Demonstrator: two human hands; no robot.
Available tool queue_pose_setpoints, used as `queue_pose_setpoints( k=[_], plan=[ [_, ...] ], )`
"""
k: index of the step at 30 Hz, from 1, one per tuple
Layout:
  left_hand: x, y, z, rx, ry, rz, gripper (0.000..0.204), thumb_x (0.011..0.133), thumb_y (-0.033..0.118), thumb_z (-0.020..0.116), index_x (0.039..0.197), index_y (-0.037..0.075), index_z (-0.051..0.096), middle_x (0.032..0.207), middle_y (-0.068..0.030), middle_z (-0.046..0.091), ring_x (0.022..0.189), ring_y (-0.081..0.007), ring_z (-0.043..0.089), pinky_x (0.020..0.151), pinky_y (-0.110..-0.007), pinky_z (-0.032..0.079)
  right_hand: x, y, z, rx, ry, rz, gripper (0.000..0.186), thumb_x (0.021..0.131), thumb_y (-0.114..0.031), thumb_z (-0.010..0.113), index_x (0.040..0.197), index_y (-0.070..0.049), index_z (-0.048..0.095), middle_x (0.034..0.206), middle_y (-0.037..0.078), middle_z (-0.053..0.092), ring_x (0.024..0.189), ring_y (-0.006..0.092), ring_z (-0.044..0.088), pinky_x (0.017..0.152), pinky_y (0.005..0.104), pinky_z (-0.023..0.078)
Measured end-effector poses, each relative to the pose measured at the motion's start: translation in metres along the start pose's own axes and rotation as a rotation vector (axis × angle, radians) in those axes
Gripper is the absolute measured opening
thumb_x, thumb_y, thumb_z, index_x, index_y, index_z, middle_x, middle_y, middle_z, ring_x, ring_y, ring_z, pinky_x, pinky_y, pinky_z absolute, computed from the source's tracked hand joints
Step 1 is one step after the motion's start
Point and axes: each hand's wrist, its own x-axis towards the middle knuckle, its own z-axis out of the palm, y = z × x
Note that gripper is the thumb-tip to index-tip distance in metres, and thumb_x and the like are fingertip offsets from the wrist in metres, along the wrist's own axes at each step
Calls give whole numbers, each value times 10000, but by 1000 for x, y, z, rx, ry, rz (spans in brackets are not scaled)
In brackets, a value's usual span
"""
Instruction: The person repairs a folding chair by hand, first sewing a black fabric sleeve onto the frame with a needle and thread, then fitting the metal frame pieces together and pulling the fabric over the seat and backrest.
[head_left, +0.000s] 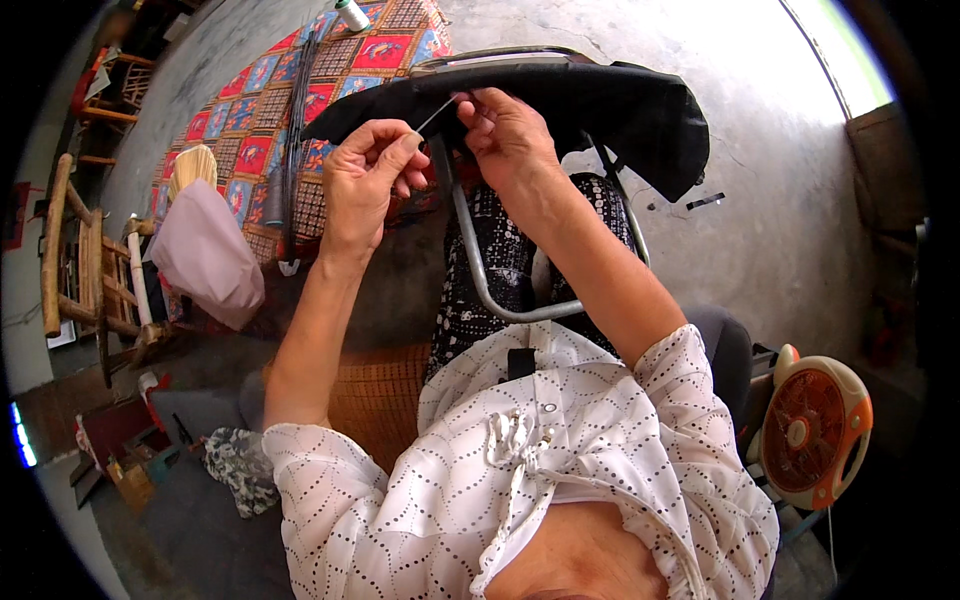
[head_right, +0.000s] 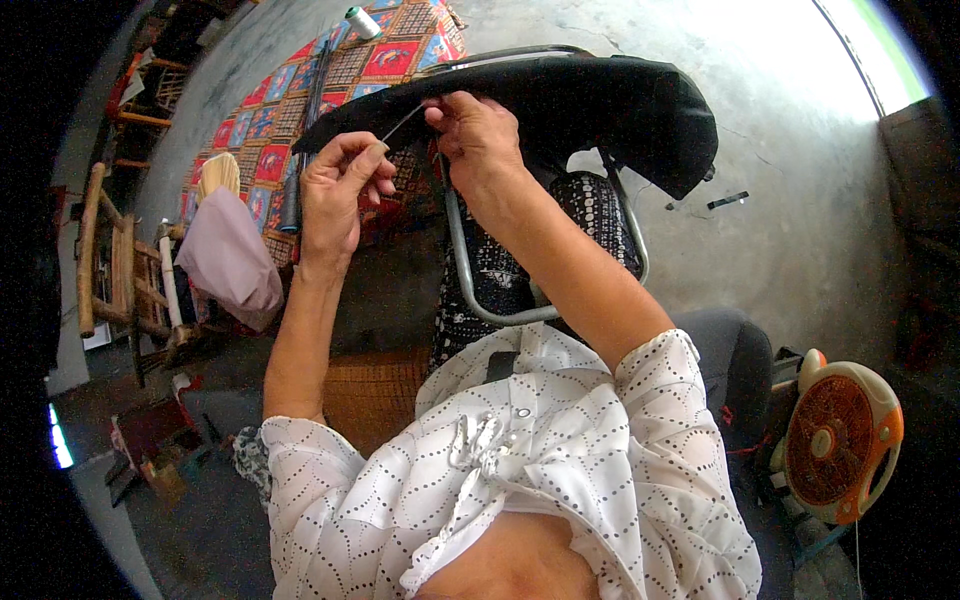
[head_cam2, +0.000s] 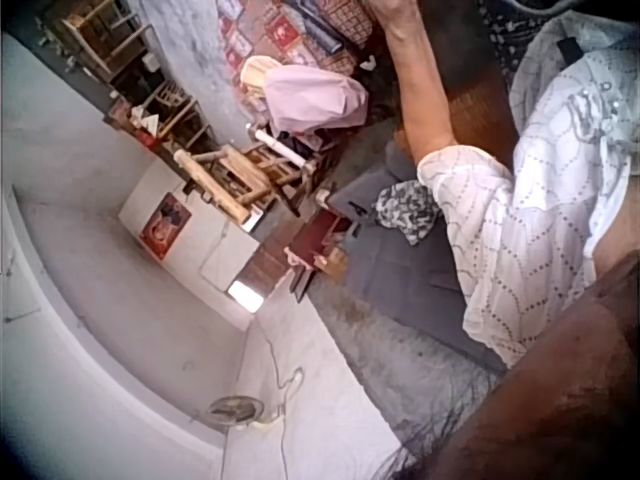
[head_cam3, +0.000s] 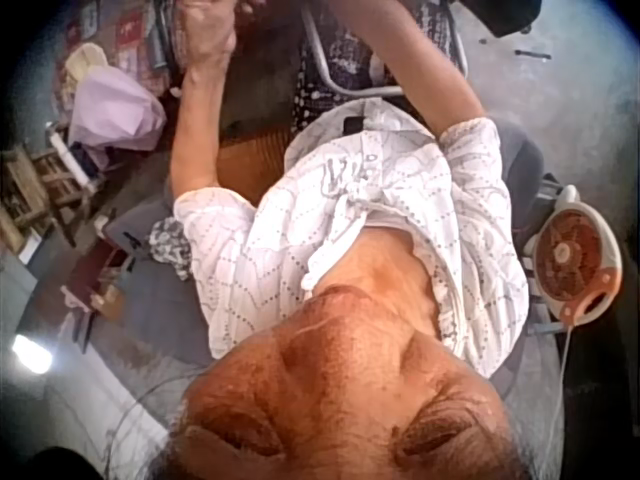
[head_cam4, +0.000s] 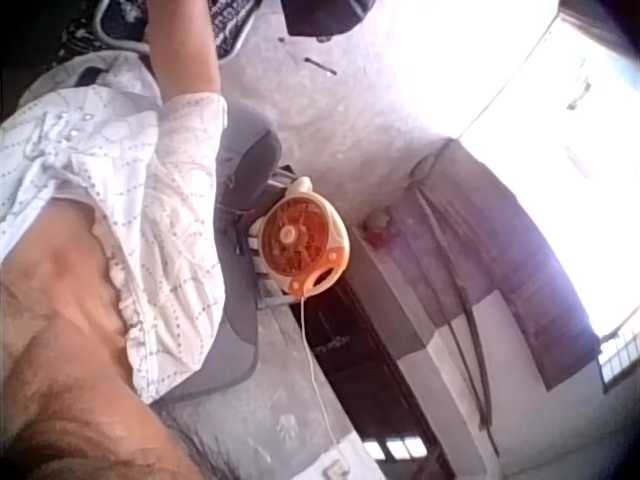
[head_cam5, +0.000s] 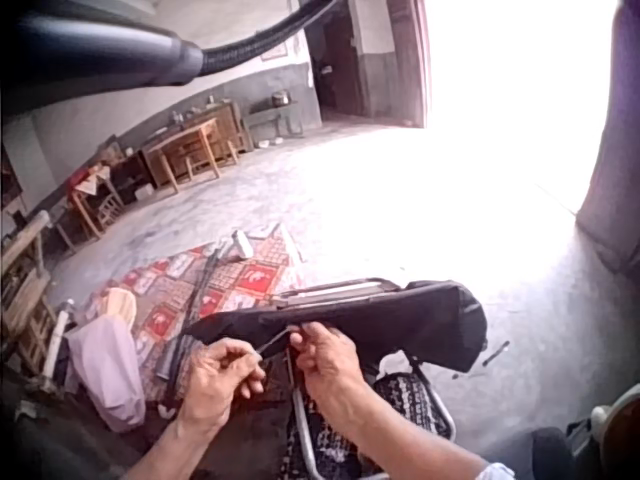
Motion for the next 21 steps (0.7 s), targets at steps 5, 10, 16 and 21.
queue_pose_setpoints(
  k=[5,10,16,21],
  plan=[
    [-16,7,3,138,-65,37,72,872,117,617,911,59,635,722,-23,633,583,-71,581,492,-170,414,7,-5,-5,52,-13,19,67,823,-34,584,864,16,569,817,117,647,583,105,561,384,180,301],
    [-27,13,7,209,-173,93,78,874,115,616,904,45,630,715,-17,627,591,-59,569,492,-178,410,1,-4,-6,56,-21,32,84,840,-64,574,878,10,574,844,121,652,564,93,548,418,175,334],
    [-31,18,12,309,-151,71,54,844,75,636,866,25,639,726,-11,625,630,-51,572,542,-195,458,-36,-13,-7,-170,-264,56,75,862,-94,574,873,-21,585,801,85,652,564,92,550,455,184,373],
    [-16,28,9,589,-282,339,35,804,36,645,798,2,640,710,-47,614,586,-88,573,531,-240,460,-42,-7,-17,-432,-358,-142,86,882,-106,573,868,-23,589,693,25,585,559,56,504,472,174,364]
  ],
)
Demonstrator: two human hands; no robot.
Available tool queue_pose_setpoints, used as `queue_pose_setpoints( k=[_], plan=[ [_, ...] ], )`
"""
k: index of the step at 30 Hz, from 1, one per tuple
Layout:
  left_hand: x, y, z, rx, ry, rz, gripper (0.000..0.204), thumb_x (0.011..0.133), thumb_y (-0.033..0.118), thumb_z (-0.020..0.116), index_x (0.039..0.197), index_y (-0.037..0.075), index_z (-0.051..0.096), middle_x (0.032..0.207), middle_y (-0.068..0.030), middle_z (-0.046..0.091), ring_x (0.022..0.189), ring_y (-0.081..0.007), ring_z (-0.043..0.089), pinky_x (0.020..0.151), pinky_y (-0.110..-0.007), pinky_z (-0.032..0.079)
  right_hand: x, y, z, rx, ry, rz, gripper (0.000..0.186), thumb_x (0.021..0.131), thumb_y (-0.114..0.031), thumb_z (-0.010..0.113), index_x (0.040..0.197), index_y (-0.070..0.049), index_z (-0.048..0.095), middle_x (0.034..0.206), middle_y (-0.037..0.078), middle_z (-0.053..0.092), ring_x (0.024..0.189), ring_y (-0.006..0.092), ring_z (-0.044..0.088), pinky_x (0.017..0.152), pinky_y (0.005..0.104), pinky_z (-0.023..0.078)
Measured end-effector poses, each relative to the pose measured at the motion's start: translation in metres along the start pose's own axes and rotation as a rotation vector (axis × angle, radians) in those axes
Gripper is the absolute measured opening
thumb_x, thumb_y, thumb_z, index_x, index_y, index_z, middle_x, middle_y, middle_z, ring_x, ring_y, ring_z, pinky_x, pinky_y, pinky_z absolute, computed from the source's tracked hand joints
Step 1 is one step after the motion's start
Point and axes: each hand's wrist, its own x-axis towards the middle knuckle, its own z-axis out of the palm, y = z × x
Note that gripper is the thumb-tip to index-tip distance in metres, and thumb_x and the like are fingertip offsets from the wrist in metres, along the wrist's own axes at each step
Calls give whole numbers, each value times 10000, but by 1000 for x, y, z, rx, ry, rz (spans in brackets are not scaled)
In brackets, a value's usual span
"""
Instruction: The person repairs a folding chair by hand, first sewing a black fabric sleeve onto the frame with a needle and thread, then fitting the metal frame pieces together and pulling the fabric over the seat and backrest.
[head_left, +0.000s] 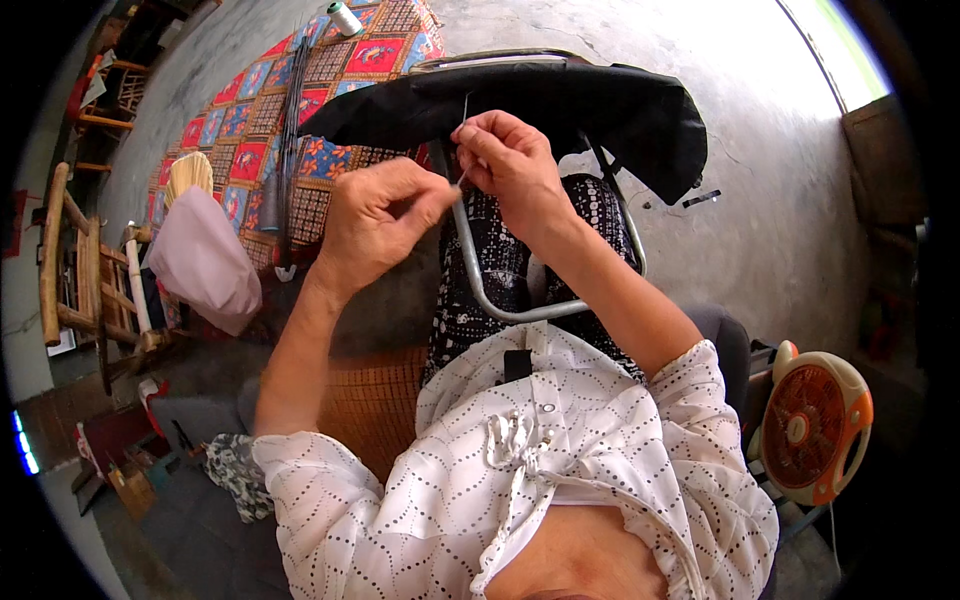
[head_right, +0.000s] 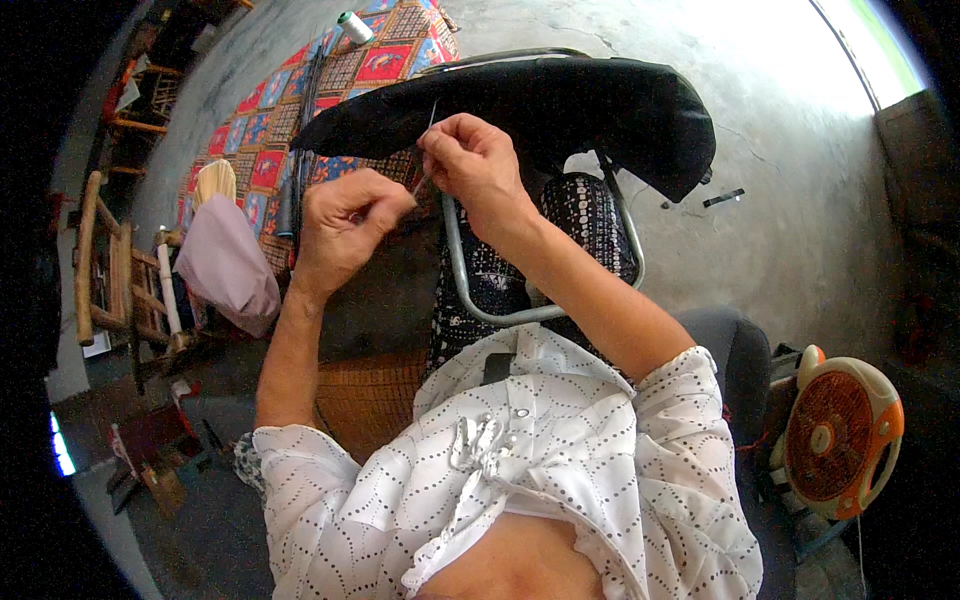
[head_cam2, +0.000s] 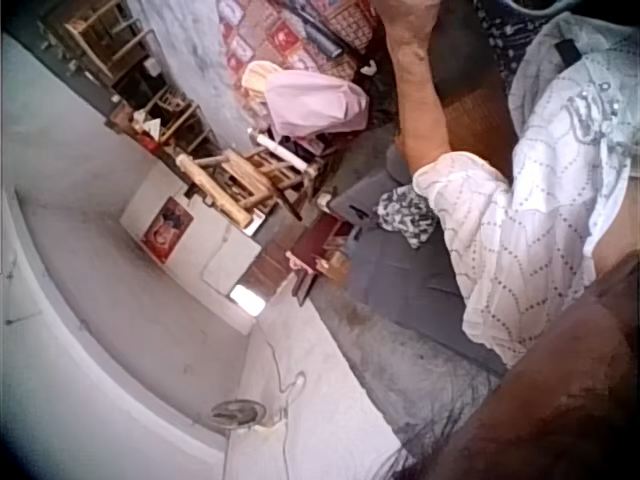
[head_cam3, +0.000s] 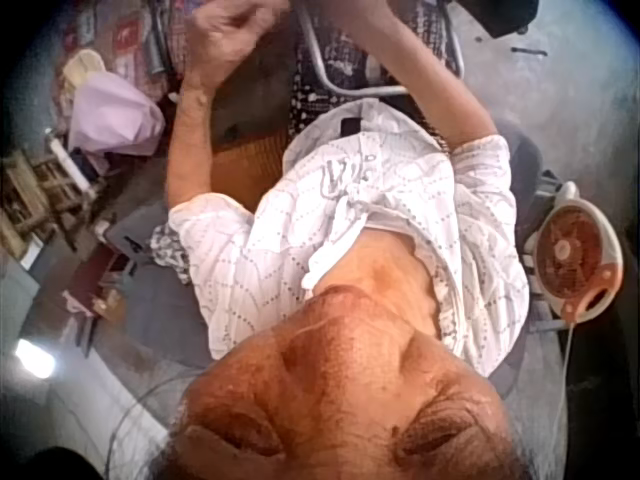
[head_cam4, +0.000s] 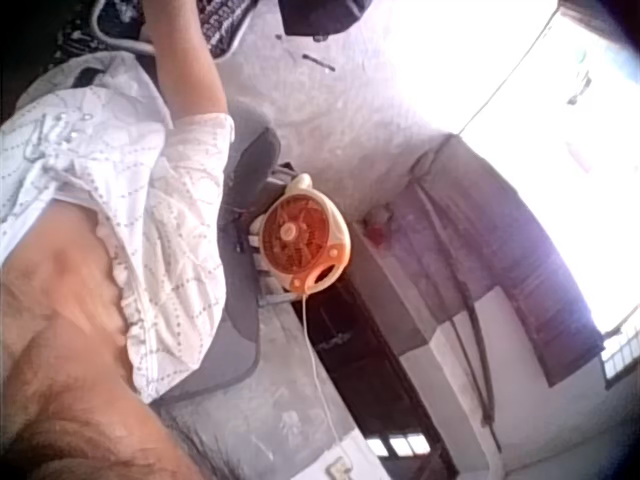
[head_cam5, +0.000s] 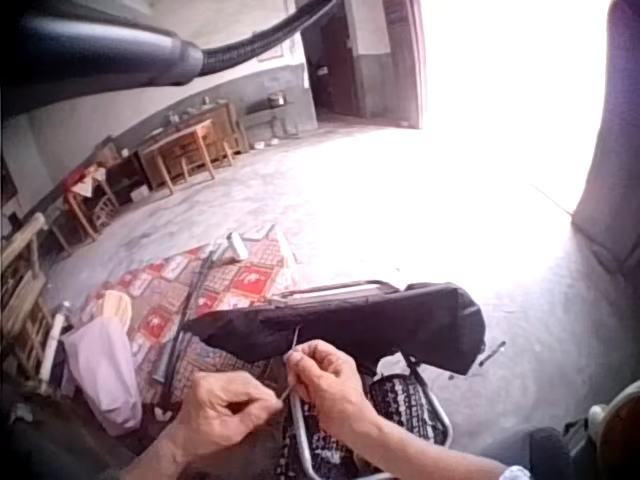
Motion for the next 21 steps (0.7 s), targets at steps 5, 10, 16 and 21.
queue_pose_setpoints(
  k=[5,10,16,21],
  plan=[
    [32,-11,-7,536,25,472,132,733,50,652,860,17,641,770,-52,575,634,-178,582,545,-288,476,-10,-8,-5,-559,-116,-232,101,860,-69,542,857,28,571,656,86,587,603,116,551,549,261,448],
    [61,-22,-15,994,-174,763,392,719,76,596,1110,64,619,844,-27,558,718,-170,561,586,-287,488,-16,-46,-15,-962,-186,-420,85,850,-70,546,836,13,553,630,155,561,567,243,579,552,329,457],
    [81,-30,-9,1248,-99,923,407,757,124,548,1155,47,586,789,-6,523,725,-129,521,540,-249,422,2,-64,-19,-1163,-269,-677,58,821,-65,542,823,-8,552,661,190,562,641,369,580,563,402,454],
    [109,-34,-2,1026,-63,983,314,777,159,551,1062,34,591,772,-35,523,722,-170,550,612,-281,450,19,-71,-17,-1178,-303,-617,57,822,-64,541,839,-17,569,676,178,577,613,343,584,560,382,460]
  ],
)
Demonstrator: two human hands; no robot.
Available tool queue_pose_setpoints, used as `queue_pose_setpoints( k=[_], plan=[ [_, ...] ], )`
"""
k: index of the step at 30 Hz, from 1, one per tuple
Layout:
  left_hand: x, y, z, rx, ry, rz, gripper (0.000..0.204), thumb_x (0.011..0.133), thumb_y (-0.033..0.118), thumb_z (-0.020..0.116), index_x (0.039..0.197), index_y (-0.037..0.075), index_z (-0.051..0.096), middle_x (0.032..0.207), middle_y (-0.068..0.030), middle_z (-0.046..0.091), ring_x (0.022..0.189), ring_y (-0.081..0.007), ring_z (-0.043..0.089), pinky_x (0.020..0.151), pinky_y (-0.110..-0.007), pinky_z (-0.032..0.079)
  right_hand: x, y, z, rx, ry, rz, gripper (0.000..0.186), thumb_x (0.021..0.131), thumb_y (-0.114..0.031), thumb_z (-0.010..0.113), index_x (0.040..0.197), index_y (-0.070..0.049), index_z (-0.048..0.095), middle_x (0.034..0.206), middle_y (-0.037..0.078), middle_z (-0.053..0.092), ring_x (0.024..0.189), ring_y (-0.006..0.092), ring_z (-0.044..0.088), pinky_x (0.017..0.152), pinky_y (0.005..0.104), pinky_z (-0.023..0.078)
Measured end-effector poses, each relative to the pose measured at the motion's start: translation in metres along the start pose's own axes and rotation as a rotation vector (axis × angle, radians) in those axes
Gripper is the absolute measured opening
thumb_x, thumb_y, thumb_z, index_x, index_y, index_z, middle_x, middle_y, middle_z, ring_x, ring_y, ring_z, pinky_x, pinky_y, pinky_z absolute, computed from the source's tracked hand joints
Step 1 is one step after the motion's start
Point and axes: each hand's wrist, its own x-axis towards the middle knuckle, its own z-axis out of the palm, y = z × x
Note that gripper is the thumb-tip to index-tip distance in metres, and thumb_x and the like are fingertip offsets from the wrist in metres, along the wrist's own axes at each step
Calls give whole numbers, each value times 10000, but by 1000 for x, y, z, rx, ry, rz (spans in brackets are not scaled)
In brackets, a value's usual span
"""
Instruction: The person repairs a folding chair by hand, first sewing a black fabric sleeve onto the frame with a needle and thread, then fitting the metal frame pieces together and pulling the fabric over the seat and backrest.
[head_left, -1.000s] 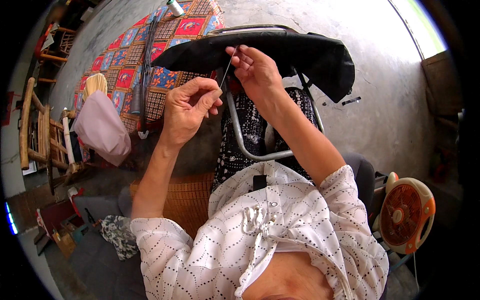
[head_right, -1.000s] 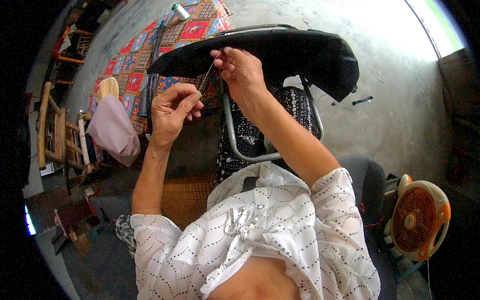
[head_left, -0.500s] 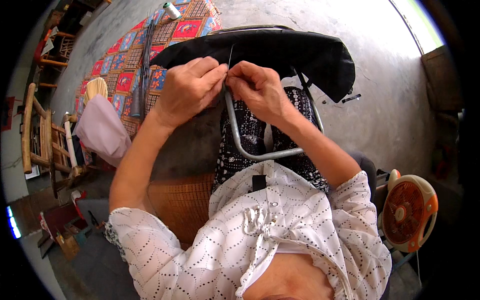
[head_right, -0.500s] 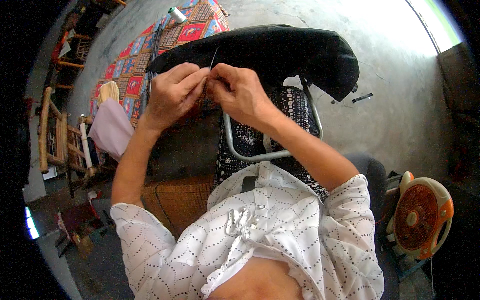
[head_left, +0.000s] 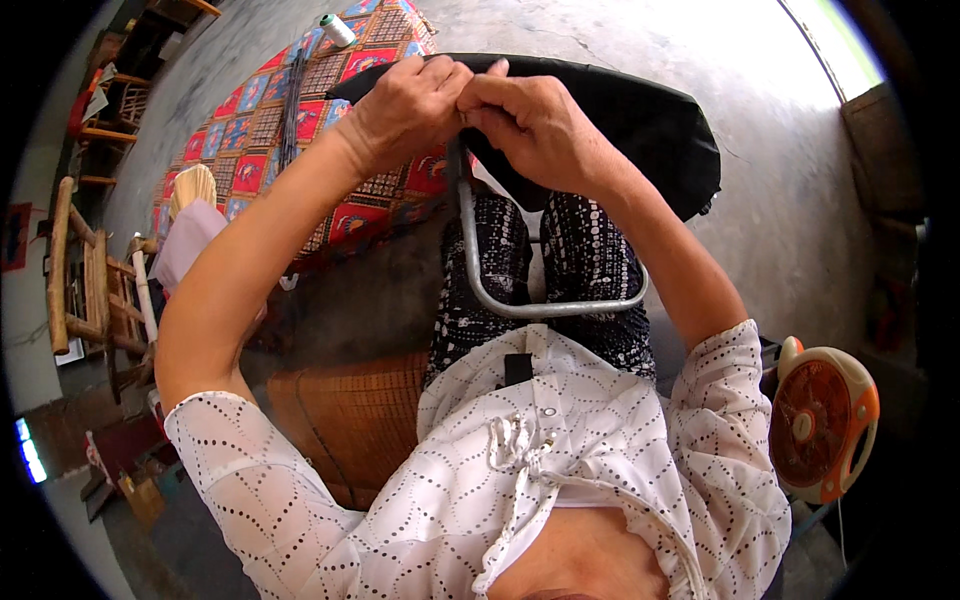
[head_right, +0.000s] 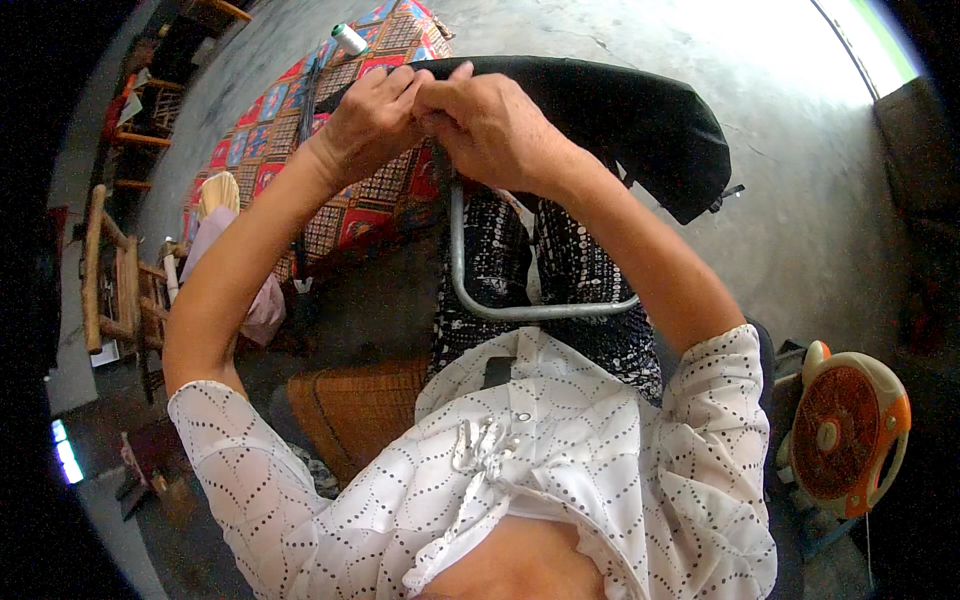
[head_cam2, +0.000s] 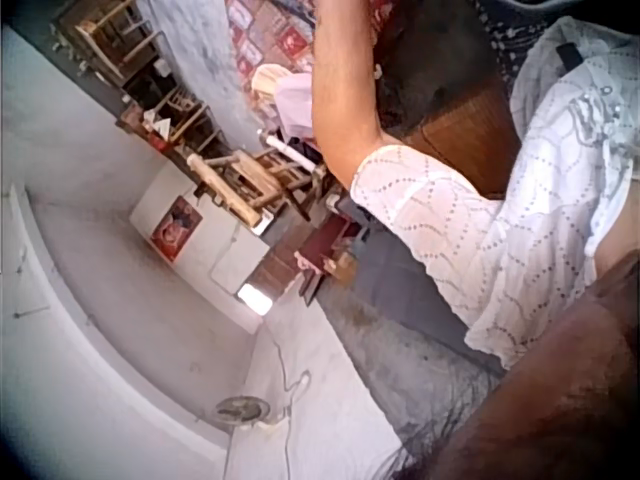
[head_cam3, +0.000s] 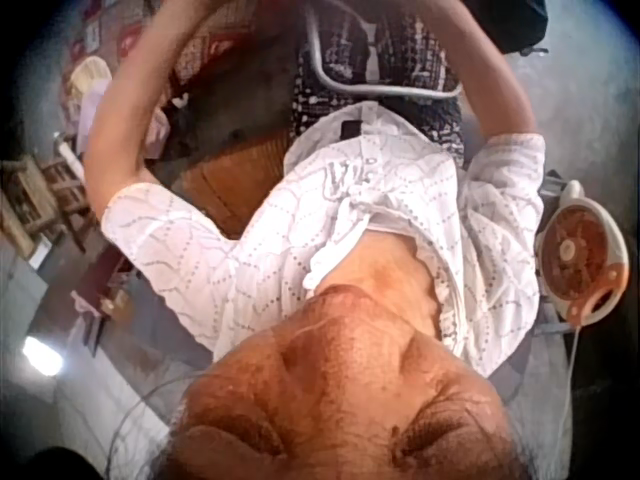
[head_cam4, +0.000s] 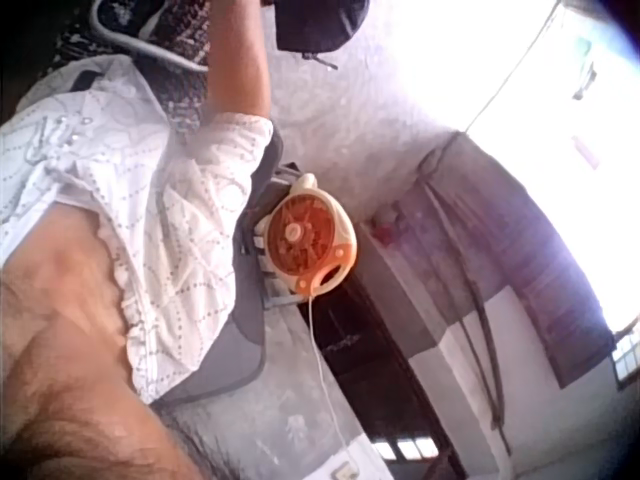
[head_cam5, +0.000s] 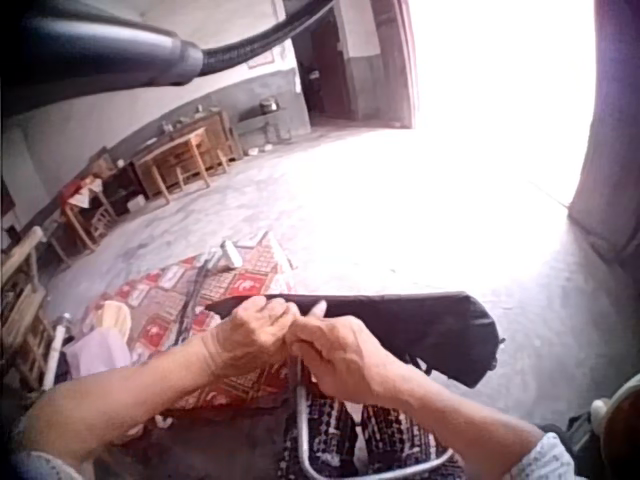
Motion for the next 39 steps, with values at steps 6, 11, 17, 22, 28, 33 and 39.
queue_pose_setpoints(
  k=[6,11,17,22,28,33,39],
  plan=[
    [11,-7,21,-44,17,-54,142,752,95,547,879,52,593,745,-51,541,726,-194,572,660,-304,478,-2,26,-7,54,180,130,119,851,-117,551,877,-15,605,705,178,611,632,272,625,583,333,482],
    [8,-1,42,-208,-46,-171,227,731,57,558,947,44,626,826,-67,556,774,-233,572,685,-331,466,-10,74,16,77,404,279,103,850,-97,550,889,-19,606,719,173,624,657,264,648,599,320,493],
    [15,-4,63,-204,-40,-23,229,681,53,575,905,40,623,902,-63,530,828,-215,554,724,-322,466,-13,105,55,137,728,415,80,845,-77,574,871,-5,599,709,156,624,638,227,633,595,300,482],
    [22,-11,71,-284,23,-3,221,677,30,604,896,21,623,906,-82,549,825,-229,575,739,-326,492,-7,105,53,297,758,509,94,847,-80,590,857,11,613,656,107,615,585,129,576,569,268,467],
    [22,-9,67,-575,38,-374,119,731,32,694,842,14,653,824,-61,543,706,-192,575,636,-285,478,-8,102,54,406,702,496,96,850,-72,589,859,20,614,690,94,642,624,119,604,587,250,488],
    [28,-9,59,-684,-26,-562,84,761,51,663,830,5,668,804,-73,538,704,-185,570,622,-282,457,-6,98,55,450,671,499,92,850,-66,586,860,23,607,702,88,647,634,113,610,592,248,493],
    [36,-10,59,-686,-145,-630,132,818,100,599,843,-9,669,782,-85,565,694,-177,575,623,-294,459,-6,97,58,498,697,511,91,852,-64,580,859,26,598,702,86,647,645,113,618,591,242,493]
  ],
)
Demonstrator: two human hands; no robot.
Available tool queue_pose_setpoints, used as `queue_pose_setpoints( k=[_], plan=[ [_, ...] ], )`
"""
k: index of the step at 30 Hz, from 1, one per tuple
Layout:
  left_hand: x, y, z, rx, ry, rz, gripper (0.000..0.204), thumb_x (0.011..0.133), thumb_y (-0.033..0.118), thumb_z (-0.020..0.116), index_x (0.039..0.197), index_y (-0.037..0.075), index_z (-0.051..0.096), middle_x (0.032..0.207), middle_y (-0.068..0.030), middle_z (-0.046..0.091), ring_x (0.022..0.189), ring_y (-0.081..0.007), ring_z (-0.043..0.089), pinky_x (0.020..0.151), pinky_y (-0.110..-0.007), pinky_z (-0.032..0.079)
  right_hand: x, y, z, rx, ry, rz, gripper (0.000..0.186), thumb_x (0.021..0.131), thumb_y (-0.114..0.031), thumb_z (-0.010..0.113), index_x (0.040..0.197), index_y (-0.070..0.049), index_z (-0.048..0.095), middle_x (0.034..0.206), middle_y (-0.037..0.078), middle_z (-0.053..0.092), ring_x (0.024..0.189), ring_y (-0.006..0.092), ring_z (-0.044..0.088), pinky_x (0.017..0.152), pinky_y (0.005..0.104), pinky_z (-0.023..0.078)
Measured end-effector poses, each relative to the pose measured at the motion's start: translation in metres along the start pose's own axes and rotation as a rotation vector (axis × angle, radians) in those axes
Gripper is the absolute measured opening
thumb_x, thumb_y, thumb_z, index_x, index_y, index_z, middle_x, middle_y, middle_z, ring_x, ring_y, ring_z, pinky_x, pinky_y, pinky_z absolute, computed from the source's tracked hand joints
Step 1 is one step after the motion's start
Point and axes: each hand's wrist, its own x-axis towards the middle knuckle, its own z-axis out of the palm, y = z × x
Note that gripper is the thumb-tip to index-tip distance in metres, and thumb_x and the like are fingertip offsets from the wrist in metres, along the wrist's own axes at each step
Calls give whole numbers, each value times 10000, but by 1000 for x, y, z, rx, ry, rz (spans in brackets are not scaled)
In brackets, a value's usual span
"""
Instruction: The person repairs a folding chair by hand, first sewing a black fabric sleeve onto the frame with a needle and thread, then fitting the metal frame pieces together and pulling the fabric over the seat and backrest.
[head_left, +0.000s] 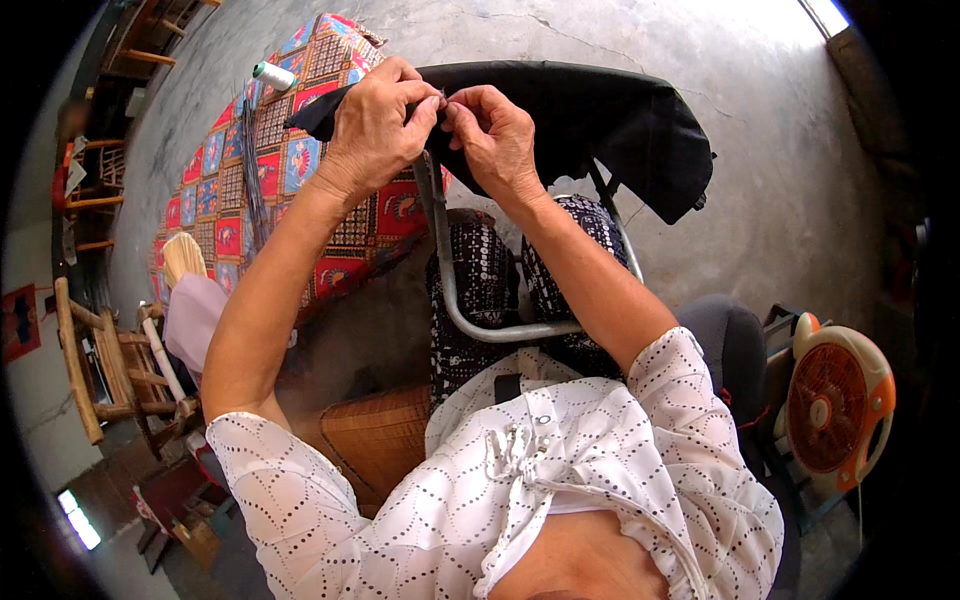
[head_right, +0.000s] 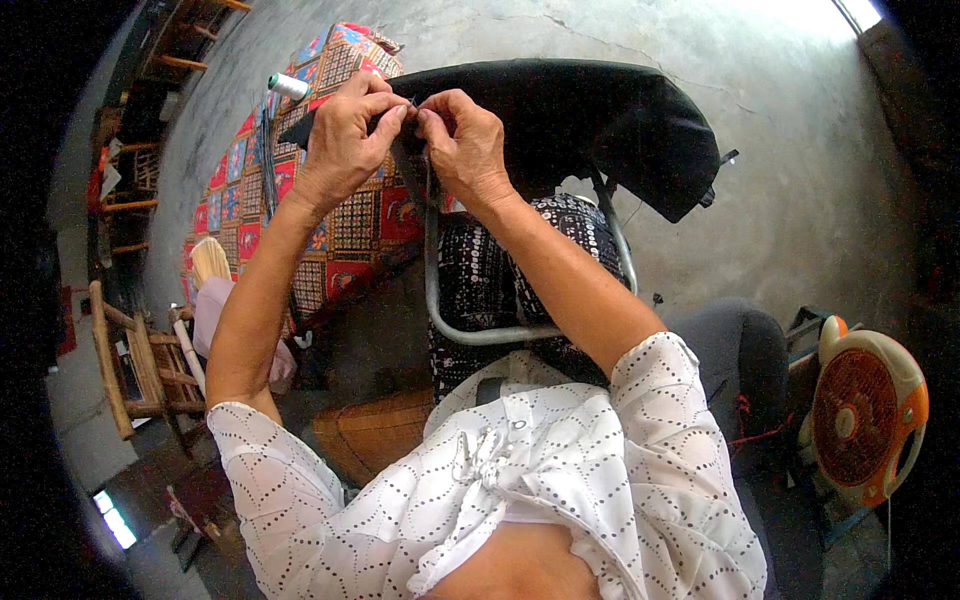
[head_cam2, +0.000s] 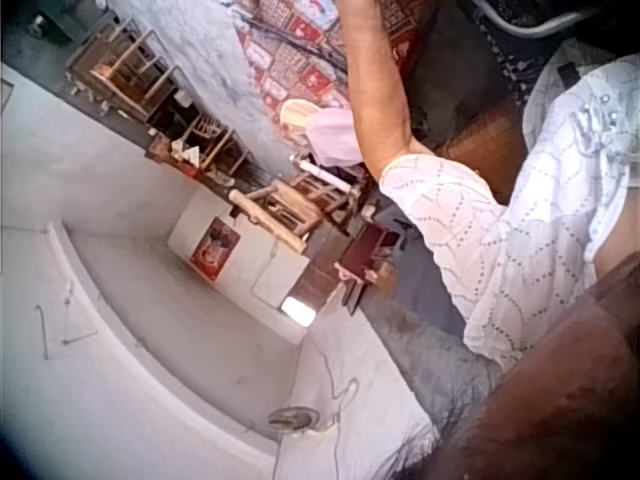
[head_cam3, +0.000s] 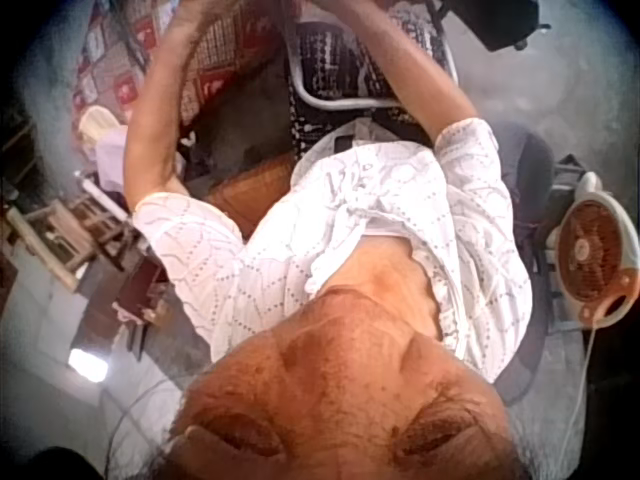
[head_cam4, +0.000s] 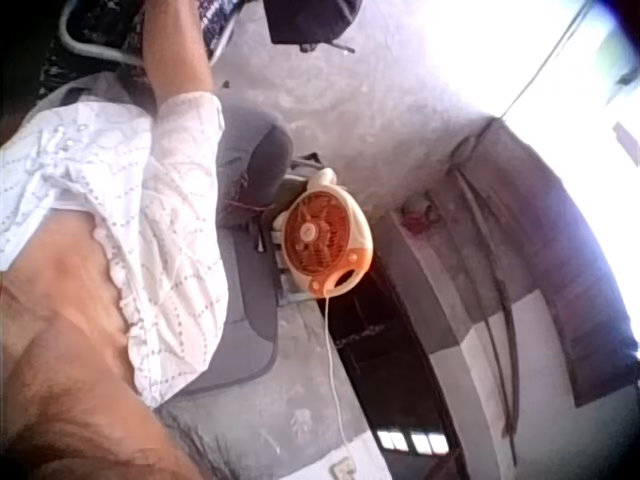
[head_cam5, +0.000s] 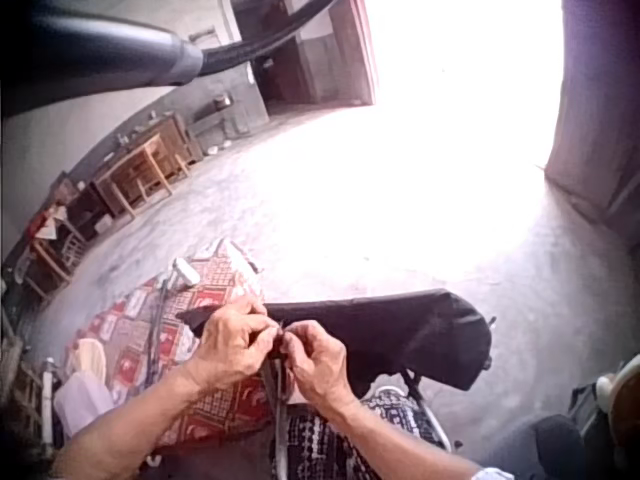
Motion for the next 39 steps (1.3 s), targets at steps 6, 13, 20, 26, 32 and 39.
queue_pose_setpoints(
  k=[6,13,20,26,32,39],
  plan=[
    [9,3,-16,-69,-166,-147,183,811,109,549,869,-1,684,780,-96,639,676,-165,611,636,-284,484,0,3,1,58,-19,37,85,852,-67,582,861,16,599,707,75,645,643,103,611,583,242,492],
    [28,9,-28,-105,-418,-255,247,798,88,475,898,-7,680,760,-83,670,685,-138,633,660,-256,496,0,0,-1,104,-8,54,90,854,-64,572,865,21,599,701,63,635,622,89,589,564,234,483],
    [20,0,-20,-408,-536,-426,221,837,87,495,950,-28,646,771,-76,669,622,-77,596,529,-207,466,2,6,-3,85,7,53,118,859,-82,567,879,26,610,707,61,634,612,86,577,549,233,472],
    [7,-8,0,-656,-299,-560,214,881,156,571,963,-33,628,765,-79,667,563,-68,592,440,-174,444,1,7,-2,121,6,73,126,857,-88,574,880,29,614,715,63,635,607,95,583,554,236,478],
    [6,-2,9,-631,-218,-635,179,855,156,609,896,-13,651,746,-63,668,558,-72,608,444,-177,448,2,2,-6,306,-39,166,130,862,-76,568,897,40,618,739,56,630,624,98,568,575,228,470],
    [3,-1,16,-594,-151,-628,169,847,170,628,889,12,671,731,-40,666,555,-63,595,449,-172,433,3,-7,-10,470,-61,249,130,861,-73,576,914,34,625,750,47,620,650,92,544,616,211,454]
  ],
)
